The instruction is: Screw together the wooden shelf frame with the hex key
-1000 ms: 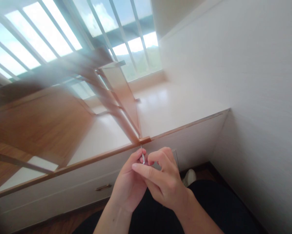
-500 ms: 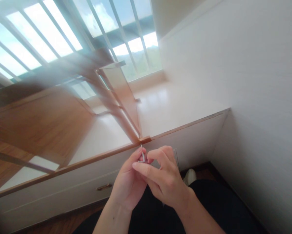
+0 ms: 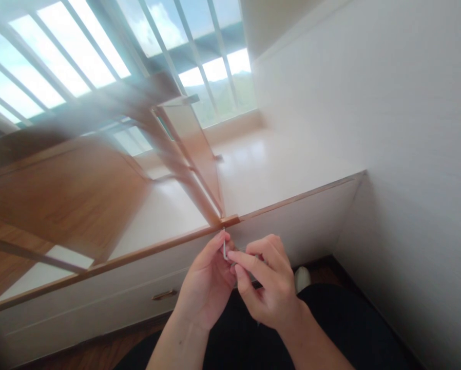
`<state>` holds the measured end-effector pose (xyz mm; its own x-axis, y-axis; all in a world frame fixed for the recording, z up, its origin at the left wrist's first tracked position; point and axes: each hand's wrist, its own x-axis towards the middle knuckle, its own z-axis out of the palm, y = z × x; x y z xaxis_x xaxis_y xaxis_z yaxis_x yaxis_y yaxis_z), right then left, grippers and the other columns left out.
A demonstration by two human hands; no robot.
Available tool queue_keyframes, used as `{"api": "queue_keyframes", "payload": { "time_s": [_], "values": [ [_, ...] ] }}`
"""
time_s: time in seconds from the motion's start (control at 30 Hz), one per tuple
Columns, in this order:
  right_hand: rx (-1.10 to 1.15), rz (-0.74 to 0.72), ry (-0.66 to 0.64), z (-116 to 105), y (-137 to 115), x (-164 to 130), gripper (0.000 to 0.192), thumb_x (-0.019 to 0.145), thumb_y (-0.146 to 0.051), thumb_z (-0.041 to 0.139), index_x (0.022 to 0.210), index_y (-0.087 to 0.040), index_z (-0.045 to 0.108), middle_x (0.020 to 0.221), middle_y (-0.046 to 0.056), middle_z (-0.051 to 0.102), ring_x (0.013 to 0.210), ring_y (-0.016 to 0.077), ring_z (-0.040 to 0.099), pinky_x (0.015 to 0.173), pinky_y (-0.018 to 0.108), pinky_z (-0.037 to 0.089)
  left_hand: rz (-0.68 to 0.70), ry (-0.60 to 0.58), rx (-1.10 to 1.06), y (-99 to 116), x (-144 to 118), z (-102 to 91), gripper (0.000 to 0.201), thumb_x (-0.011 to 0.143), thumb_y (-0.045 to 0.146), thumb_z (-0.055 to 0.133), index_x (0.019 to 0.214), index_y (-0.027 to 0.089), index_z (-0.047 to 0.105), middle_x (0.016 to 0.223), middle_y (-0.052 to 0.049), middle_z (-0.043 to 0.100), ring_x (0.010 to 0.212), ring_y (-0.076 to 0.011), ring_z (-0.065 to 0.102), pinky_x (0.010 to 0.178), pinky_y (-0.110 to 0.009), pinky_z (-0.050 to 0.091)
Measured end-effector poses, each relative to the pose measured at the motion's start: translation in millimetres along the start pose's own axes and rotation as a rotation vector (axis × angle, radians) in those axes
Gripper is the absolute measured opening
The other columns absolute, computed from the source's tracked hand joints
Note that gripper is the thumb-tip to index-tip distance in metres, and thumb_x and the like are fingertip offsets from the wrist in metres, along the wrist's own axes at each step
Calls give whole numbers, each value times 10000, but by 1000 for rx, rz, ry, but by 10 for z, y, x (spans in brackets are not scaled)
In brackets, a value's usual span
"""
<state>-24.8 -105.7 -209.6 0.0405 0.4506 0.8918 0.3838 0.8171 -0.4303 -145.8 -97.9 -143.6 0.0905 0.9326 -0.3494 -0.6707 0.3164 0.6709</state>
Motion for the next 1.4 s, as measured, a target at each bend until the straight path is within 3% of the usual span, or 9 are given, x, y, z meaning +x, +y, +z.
{"api": "queue_keyframes", "payload": {
  "time_s": [0.23, 0.33, 0.47, 0.67, 0.97, 1.1, 1.3, 1.4],
  "values": [
    [51, 4, -107, 55, -68, 23, 241, 959, -103, 566, 1146, -156, 708, 876, 51, 583, 805, 188, 487, 737, 381, 361, -11, 19, -29, -4, 21, -2, 387, 611, 262, 978, 750, 137, 638, 653, 57, 510, 582, -57, 450, 553, -187, 392],
    [79, 2, -187, 72, -90, 30, 276, 989, -132, 550, 1225, -173, 687, 890, 47, 619, 813, 191, 517, 745, 379, 356, -39, 30, -41, 7, 26, -8, 380, 618, 256, 970, 724, 142, 624, 630, 65, 492, 552, -51, 433, 532, -188, 382],
    [71, 4, -227, 64, -116, 45, 426, 1010, -153, 538, 1433, -178, 585, 879, 41, 619, 790, 188, 521, 720, 358, 363, -85, 55, -86, 33, 18, 10, 434, 547, 242, 998, 803, 128, 666, 666, 58, 575, 550, -57, 492, 506, -193, 396],
    [75, 51, -190, 16, -153, 52, 571, 1017, -147, 516, 1580, -187, 430, 882, 33, 659, 754, 178, 554, 697, 344, 399, -133, -20, -49, 26, 16, 45, 392, 620, 302, 966, 819, 165, 657, 588, 69, 545, 489, -82, 469, 467, -232, 363],
    [17, 84, -175, 38, -178, -8, 626, 1018, -164, 521, 1621, -222, 364, 806, 8, 660, 698, 182, 587, 650, 349, 428, -72, 15, -24, -2, 24, 88, 385, 623, 314, 955, 788, 169, 639, 591, 71, 510, 510, -75, 453, 506, -230, 348],
    [10, 103, -196, 24, -198, 11, 616, 1033, -193, 510, 1626, -252, 354, 834, 7, 676, 707, 176, 598, 652, 342, 442, -50, 15, -11, -23, 47, 76, 424, 595, 343, 969, 774, 166, 629, 604, 72, 477, 521, -72, 424, 503, -229, 333],
    [-50, 229, -164, -86, -230, 75, 629, 1034, -242, 533, 1631, -266, 336, 729, -36, 583, 611, 141, 516, 592, 284, 438, 7, -60, 45, -26, 67, 12, 408, 668, 385, 934, 708, 178, 585, 615, 67, 441, 535, -77, 418, 532, -231, 363],
    [-39, 158, -169, -122, -224, 89, 595, 1036, -202, 521, 1608, -293, 384, 738, -35, 593, 612, 133, 519, 603, 278, 436, 2, -32, 20, -12, 58, 13, 392, 646, 361, 954, 766, 166, 636, 627, 69, 446, 557, -78, 432, 546, -219, 371]
  ]
}}
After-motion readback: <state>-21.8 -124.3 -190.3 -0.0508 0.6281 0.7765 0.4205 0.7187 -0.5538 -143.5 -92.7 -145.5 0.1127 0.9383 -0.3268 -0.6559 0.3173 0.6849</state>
